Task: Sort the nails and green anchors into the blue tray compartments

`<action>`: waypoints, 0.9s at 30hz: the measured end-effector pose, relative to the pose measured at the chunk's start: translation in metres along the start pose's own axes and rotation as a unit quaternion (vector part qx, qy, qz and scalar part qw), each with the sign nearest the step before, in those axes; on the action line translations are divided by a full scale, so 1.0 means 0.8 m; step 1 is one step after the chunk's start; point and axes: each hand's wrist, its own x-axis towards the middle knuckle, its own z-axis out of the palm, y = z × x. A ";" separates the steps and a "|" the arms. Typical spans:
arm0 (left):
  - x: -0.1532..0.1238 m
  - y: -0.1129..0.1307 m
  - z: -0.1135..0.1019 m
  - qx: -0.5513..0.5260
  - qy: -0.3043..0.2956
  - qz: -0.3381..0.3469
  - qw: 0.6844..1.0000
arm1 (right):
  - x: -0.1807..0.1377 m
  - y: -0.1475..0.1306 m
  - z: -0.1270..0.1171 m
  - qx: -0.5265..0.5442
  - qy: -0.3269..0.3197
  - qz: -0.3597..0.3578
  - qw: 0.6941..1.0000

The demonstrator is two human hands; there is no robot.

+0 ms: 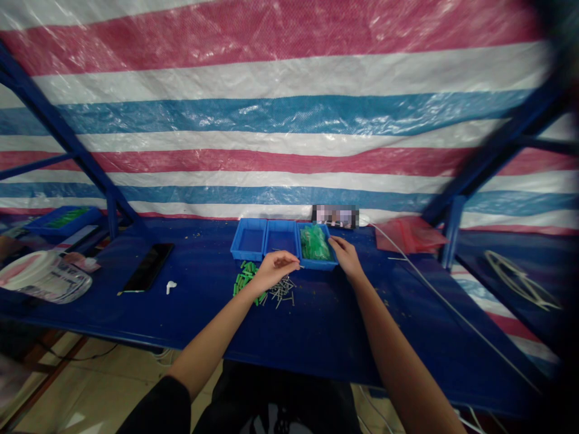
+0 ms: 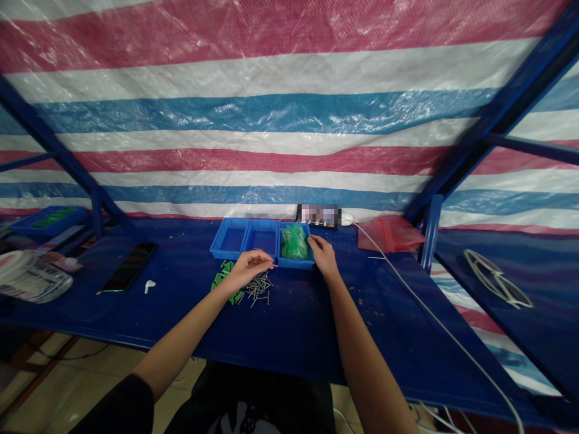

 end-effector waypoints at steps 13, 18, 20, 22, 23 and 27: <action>0.011 0.000 -0.027 -0.015 0.130 0.024 0.991 | 0.003 0.007 0.001 0.003 -0.006 -0.009 1.000; 0.012 -0.001 -0.028 0.030 0.131 0.045 0.990 | 0.003 0.007 0.001 0.001 -0.003 -0.004 1.000; 0.011 -0.001 -0.029 0.070 0.136 0.044 0.987 | 0.003 0.006 0.001 -0.002 -0.004 -0.003 1.000; 0.010 -0.003 -0.029 0.128 0.147 0.046 0.980 | 0.002 0.005 0.001 -0.003 -0.006 -0.002 1.000; 0.010 -0.004 -0.029 0.162 0.154 0.050 0.973 | 0.002 0.004 0.001 -0.003 -0.005 -0.002 1.000; 0.007 -0.009 -0.029 0.285 0.164 0.074 0.942 | 0.001 0.002 0.001 0.001 -0.001 0.000 1.000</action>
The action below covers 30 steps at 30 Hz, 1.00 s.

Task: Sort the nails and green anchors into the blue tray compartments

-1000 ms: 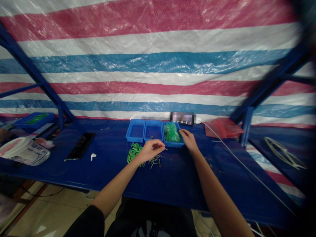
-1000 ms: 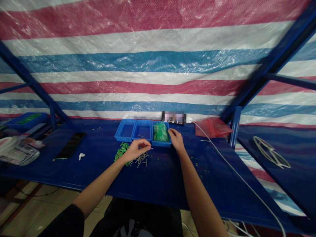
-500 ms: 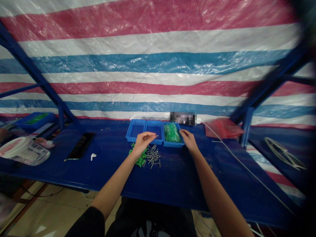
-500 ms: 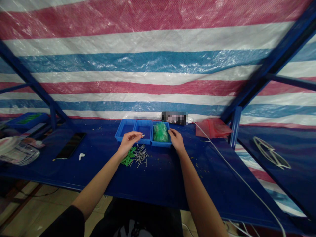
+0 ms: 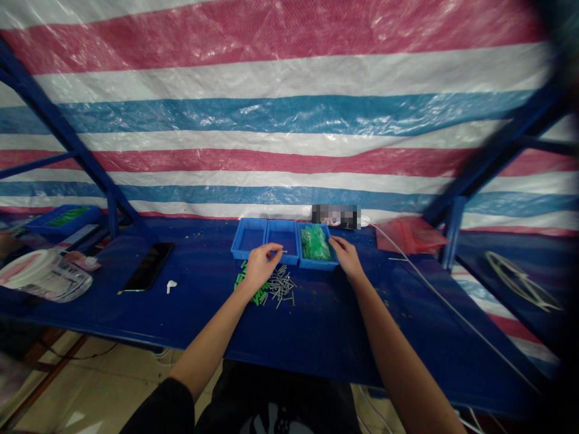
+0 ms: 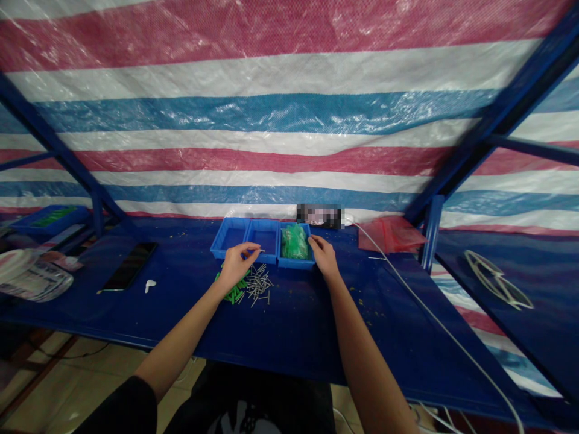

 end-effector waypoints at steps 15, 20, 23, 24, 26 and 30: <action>-0.008 0.014 -0.009 0.034 -0.199 0.114 0.973 | 0.000 -0.001 0.000 -0.007 -0.003 0.001 1.000; -0.013 0.014 -0.010 0.103 -0.299 0.126 0.940 | 0.000 0.000 -0.001 -0.008 0.002 0.001 1.000; -0.013 0.011 -0.011 0.130 -0.299 0.134 0.936 | 0.001 0.001 -0.001 -0.003 0.001 0.001 1.000; -0.013 0.010 -0.011 0.134 -0.298 0.136 0.935 | 0.001 0.001 -0.001 -0.002 0.001 0.001 1.000; -0.012 0.008 -0.011 0.138 -0.300 0.141 0.933 | 0.001 0.002 0.000 0.000 0.002 0.003 1.000; -0.012 0.006 -0.010 0.143 -0.307 0.149 0.929 | 0.000 0.001 0.000 0.001 0.002 0.007 1.000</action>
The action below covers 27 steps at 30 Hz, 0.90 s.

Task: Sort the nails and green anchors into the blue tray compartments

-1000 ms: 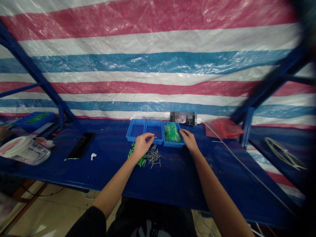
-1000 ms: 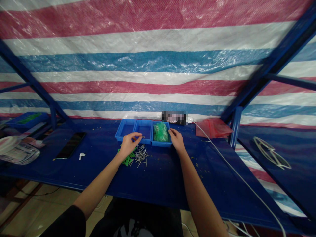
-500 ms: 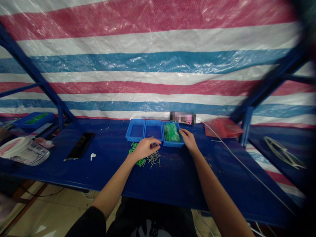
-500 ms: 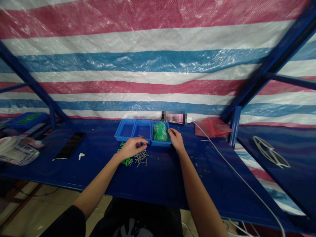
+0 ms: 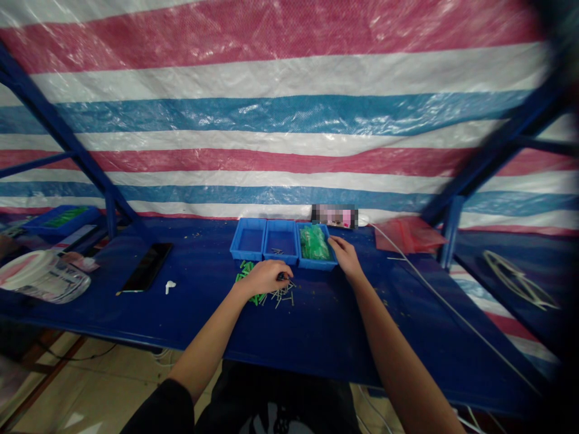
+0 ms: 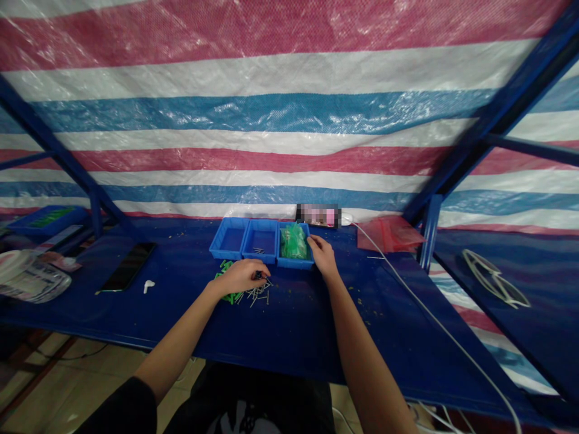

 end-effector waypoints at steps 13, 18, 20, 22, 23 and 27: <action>-0.003 -0.005 -0.012 0.056 -0.020 -0.013 0.998 | -0.001 0.001 -0.001 0.006 -0.008 -0.007 1.000; -0.003 -0.003 -0.011 0.070 -0.028 -0.025 0.997 | -0.003 -0.003 0.000 0.008 -0.005 -0.001 1.000; -0.003 -0.003 -0.010 0.076 -0.028 -0.029 0.996 | -0.002 -0.003 0.000 0.010 -0.004 0.001 1.000; -0.003 -0.003 -0.009 0.078 -0.030 -0.030 0.996 | -0.002 -0.002 0.000 0.008 -0.002 -0.002 1.000; -0.003 -0.004 -0.008 0.077 -0.032 -0.029 0.996 | -0.001 -0.001 0.000 0.006 -0.001 -0.004 1.000; -0.003 -0.003 -0.010 0.055 -0.029 -0.021 0.998 | -0.001 0.000 0.000 -0.001 -0.005 -0.005 1.000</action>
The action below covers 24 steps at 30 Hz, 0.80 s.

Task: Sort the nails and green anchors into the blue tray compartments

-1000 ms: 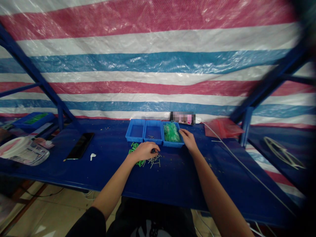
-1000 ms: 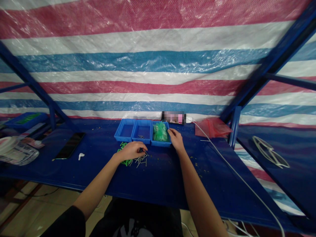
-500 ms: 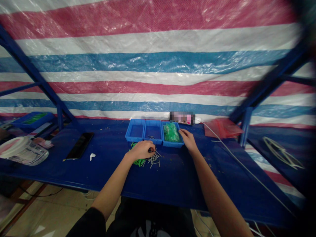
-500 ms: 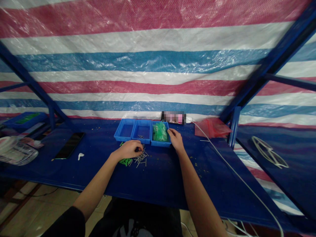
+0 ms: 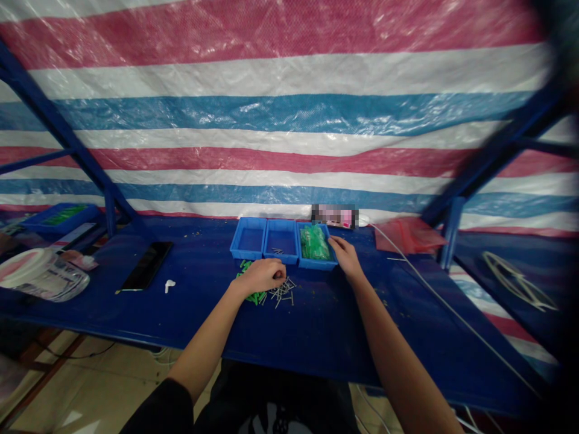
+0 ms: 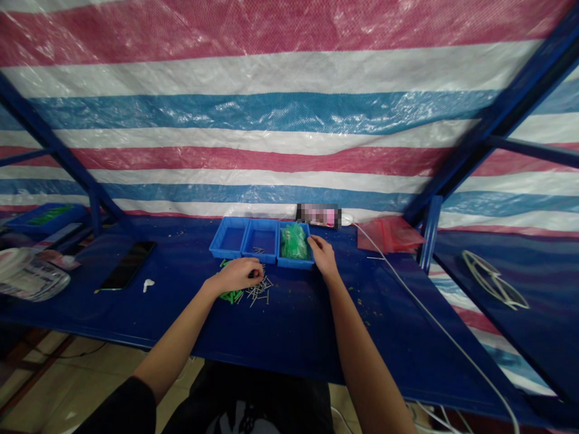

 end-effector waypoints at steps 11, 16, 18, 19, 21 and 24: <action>0.001 0.003 -0.008 -0.223 0.027 -0.012 0.974 | -0.001 -0.002 -0.001 0.000 -0.001 -0.001 1.000; 0.007 0.008 -0.008 -0.353 0.106 -0.073 0.927 | -0.001 -0.002 0.000 0.001 -0.004 -0.003 1.000; 0.010 0.010 -0.008 -0.409 0.120 -0.103 0.899 | -0.001 -0.002 0.000 -0.002 -0.005 -0.007 1.000; 0.011 0.011 -0.008 -0.438 0.124 -0.114 0.883 | -0.001 -0.002 0.000 -0.002 -0.004 -0.008 1.000; 0.012 0.012 -0.009 -0.487 0.132 -0.131 0.853 | -0.001 -0.002 0.000 0.000 -0.002 -0.010 1.000; 0.013 0.012 -0.013 -0.524 0.154 -0.150 0.824 | 0.000 0.000 0.000 0.002 -0.001 -0.011 1.000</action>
